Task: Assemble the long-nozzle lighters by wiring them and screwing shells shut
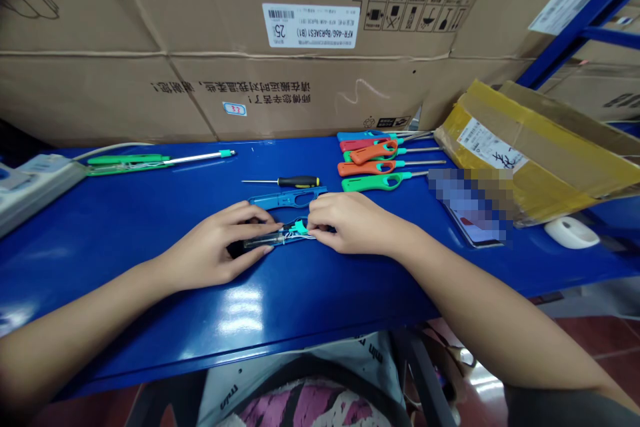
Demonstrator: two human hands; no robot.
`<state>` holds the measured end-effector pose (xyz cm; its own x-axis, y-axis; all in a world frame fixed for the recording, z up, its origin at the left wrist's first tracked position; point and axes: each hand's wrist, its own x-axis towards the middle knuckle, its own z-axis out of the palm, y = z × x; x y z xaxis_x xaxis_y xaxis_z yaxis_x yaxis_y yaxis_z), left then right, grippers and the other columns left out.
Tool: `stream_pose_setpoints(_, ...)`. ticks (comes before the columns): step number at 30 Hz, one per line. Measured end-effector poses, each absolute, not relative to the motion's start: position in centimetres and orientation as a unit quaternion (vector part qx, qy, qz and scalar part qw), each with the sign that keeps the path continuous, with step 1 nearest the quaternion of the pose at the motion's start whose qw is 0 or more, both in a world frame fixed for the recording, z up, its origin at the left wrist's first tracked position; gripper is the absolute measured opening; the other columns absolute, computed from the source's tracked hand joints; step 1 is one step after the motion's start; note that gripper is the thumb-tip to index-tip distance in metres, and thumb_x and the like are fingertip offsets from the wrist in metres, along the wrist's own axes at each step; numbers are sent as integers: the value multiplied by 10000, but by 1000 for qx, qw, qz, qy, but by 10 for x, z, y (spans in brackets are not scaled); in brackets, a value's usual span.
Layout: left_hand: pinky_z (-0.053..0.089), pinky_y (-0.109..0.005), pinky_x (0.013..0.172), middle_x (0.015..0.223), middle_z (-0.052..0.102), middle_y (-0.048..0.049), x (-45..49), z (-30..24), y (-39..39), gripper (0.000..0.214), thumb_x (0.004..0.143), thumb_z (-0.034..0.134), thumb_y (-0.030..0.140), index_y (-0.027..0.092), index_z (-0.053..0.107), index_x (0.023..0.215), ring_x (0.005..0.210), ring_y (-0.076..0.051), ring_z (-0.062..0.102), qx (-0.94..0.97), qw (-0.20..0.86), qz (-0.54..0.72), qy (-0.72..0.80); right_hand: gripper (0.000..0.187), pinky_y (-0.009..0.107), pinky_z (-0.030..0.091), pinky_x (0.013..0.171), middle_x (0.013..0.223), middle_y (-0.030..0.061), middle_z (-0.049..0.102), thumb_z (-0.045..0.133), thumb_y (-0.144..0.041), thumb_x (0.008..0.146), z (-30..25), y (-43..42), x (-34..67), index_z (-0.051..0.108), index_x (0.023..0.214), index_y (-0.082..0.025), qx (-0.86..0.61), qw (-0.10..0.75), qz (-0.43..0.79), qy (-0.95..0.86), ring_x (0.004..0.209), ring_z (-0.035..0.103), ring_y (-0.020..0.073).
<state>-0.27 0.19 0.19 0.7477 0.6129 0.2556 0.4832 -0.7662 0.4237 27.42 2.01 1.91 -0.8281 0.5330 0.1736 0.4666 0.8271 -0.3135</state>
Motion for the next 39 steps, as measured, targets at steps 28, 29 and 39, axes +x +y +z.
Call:
stream_pose_setpoints(28, 520, -336, 845, 981, 713, -58, 11, -9, 1, 230, 957, 632, 361, 183, 719, 1075, 916, -202, 673, 864, 222, 272, 361, 264, 246, 409, 682, 800, -24, 599, 841, -347, 766, 4, 20, 256, 658, 864, -185, -362, 179, 324, -856, 728, 532, 125)
stream_pose_setpoints(29, 519, -332, 838, 972, 713, -56, 10, -9, 1, 222, 955, 637, 353, 181, 721, 1066, 905, -199, 672, 863, 222, 274, 363, 267, 247, 412, 684, 803, -21, 600, 839, -355, 769, 4, 20, 256, 659, 873, -186, -362, 179, 321, -857, 732, 536, 128)
stream_pose_setpoints(39, 513, -310, 824, 951, 719, -39, 11, -5, 0, 166, 943, 636, 304, 191, 724, 1027, 867, -176, 662, 851, 252, 277, 368, 190, 262, 447, 721, 860, 13, 664, 752, -299, 842, 8, 20, 260, 683, 971, -178, -366, 180, 301, -862, 758, 575, 140)
